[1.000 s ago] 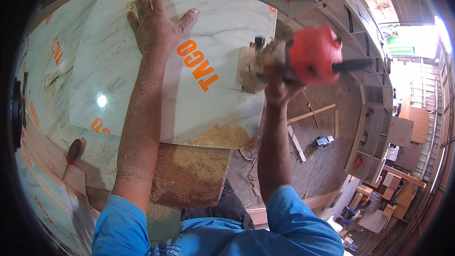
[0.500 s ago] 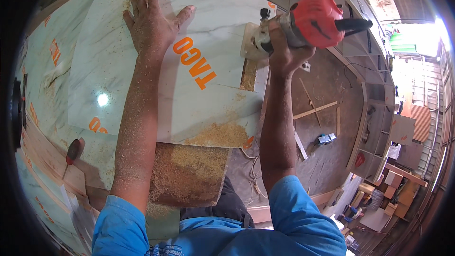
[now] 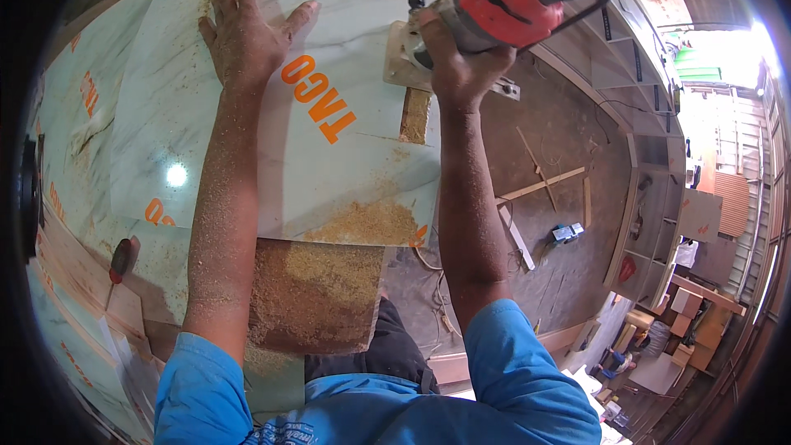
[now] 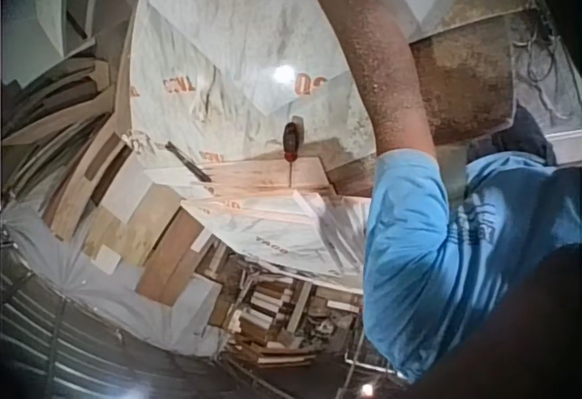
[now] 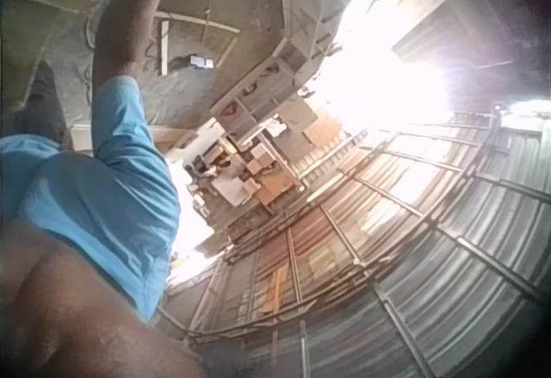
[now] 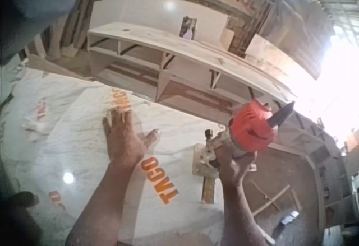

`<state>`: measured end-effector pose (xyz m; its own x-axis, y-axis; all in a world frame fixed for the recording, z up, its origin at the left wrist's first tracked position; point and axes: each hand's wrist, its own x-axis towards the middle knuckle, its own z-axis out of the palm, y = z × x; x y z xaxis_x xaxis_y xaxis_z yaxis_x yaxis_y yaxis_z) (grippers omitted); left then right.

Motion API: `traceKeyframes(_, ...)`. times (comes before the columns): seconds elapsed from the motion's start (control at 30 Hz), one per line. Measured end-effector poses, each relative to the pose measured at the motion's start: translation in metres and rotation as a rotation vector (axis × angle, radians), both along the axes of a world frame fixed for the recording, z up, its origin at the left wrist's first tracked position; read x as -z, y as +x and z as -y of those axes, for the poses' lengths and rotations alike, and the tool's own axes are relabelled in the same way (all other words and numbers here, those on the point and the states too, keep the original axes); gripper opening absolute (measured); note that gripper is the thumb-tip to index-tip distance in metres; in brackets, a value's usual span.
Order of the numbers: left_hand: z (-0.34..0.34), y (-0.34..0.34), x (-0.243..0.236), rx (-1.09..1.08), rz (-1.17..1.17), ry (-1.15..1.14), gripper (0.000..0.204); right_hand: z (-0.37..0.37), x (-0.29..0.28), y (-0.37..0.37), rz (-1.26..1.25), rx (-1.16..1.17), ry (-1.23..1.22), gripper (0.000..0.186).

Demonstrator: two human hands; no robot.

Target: The person uses a handheld router to cut a rectangular opening into a white board with orange lettering, then uses a small blade to refine the edges of the cut before placing a metallic handle into the opening.

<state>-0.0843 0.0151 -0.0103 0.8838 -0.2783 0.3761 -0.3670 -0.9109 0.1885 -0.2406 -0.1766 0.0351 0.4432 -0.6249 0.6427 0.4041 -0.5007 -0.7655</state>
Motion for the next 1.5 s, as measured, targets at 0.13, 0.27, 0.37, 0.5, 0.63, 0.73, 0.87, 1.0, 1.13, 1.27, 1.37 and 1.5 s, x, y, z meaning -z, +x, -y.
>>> traceKeyframes(0.13, -0.001, 0.001, 0.0, 0.001, -0.021, -0.004, 0.102, -0.003, -0.002, -0.003, -0.03, 0.008, 0.011, 0.044)
traceKeyframes(0.27, 0.0, 0.0, 0.0, -0.005, -0.016, -0.017, 0.101, -0.022, -0.003, -0.033, -0.129, -0.045, 0.052, 0.045)
traceKeyframes(0.37, 0.0, 0.0, 0.001, 0.01, 0.018, -0.05, 0.092, -0.04, 0.004, -0.053, -0.001, -0.055, 0.034, 0.044)
traceKeyframes(0.5, 0.001, 0.001, 0.004, 0.003, -0.016, -0.024, 0.093, -0.02, 0.002, -0.035, 0.021, 0.004, -0.068, 0.044)
traceKeyframes(0.63, 0.0, 0.001, 0.007, -0.013, 0.072, -0.035, 0.094, -0.003, -0.002, -0.003, 0.039, 0.025, 0.015, 0.041)
traceKeyframes(0.73, 0.0, 0.0, 0.005, -0.007, 0.041, -0.048, 0.094, -0.012, -0.002, -0.022, 0.004, 0.023, -0.029, 0.036)
traceKeyframes(0.87, 0.002, 0.0, 0.002, -0.008, 0.007, -0.034, 0.094, -0.039, 0.008, -0.056, 0.017, 0.007, -0.074, 0.04)
traceKeyframes(1.0, 0.001, 0.004, 0.005, -0.035, 0.011, 0.028, 0.105, -0.057, 0.005, -0.072, -0.024, -0.041, -0.023, 0.046)
traceKeyframes(1.13, 0.001, 0.004, 0.005, -0.022, 0.035, 0.032, 0.104, -0.065, -0.002, -0.084, -0.113, -0.105, -0.007, 0.043)
traceKeyframes(1.27, 0.001, -0.006, -0.005, 0.006, 0.078, -0.227, 0.096, -0.063, -0.001, -0.091, -0.132, -0.076, 0.003, 0.042)
traceKeyframes(1.37, 0.0, -0.008, -0.015, 0.001, -0.03, -0.132, 0.107, -0.059, 0.0, -0.093, -0.12, -0.087, -0.054, 0.044)
traceKeyframes(1.5, 0.003, -0.01, -0.012, -0.047, 0.089, -0.162, 0.087, -0.053, 0.001, -0.095, -0.096, -0.141, -0.042, 0.043)
